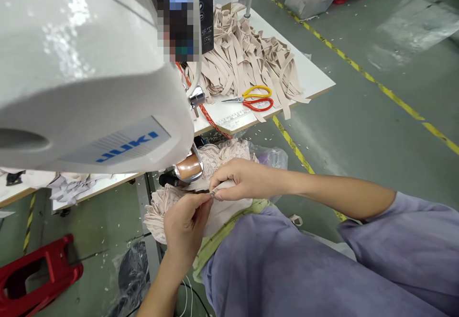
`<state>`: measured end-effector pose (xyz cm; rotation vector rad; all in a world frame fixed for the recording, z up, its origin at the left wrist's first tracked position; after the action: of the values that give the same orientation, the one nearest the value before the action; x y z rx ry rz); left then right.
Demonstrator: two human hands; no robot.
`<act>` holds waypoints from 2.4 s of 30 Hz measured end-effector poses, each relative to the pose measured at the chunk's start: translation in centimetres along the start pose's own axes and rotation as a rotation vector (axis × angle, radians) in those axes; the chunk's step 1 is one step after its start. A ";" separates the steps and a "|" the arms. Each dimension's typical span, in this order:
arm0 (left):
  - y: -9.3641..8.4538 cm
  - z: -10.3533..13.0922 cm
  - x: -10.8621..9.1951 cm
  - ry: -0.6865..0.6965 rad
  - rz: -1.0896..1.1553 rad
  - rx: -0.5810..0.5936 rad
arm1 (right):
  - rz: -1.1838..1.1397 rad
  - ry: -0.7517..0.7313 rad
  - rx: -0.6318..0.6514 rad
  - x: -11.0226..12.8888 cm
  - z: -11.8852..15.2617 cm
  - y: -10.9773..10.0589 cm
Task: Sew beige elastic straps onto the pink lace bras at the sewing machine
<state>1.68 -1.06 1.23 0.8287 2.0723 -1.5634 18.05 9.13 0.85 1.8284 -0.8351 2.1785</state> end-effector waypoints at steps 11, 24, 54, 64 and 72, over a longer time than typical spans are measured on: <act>0.5 -1.0 0.8 0.104 -0.200 0.236 | 0.026 -0.008 0.021 -0.1 0.2 -0.1; -0.6 -1.6 2.0 -0.031 -0.251 -0.059 | 0.343 -0.119 -0.078 2.0 -3.3 -2.1; -1.4 -4.3 2.2 0.482 -0.727 0.029 | 0.099 -0.133 -0.663 -3.7 -2.2 2.6; 0.2 -3.6 1.0 0.226 -0.881 0.012 | 0.213 -0.207 -0.541 -0.9 -5.1 -1.9; 0.4 -3.9 0.9 0.076 -0.904 0.053 | 0.162 -0.218 -0.413 -1.6 -6.6 -3.1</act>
<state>1.39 2.91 1.54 -0.1053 2.6485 -2.0160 14.32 15.47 -0.30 1.8497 -1.4021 1.7314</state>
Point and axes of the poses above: each hand's wrist, its own z-axis away from the middle knuckle, its own y-axis out of the palm, x = y × z, the point moved 3 cm from there along -z, towards the middle knuckle
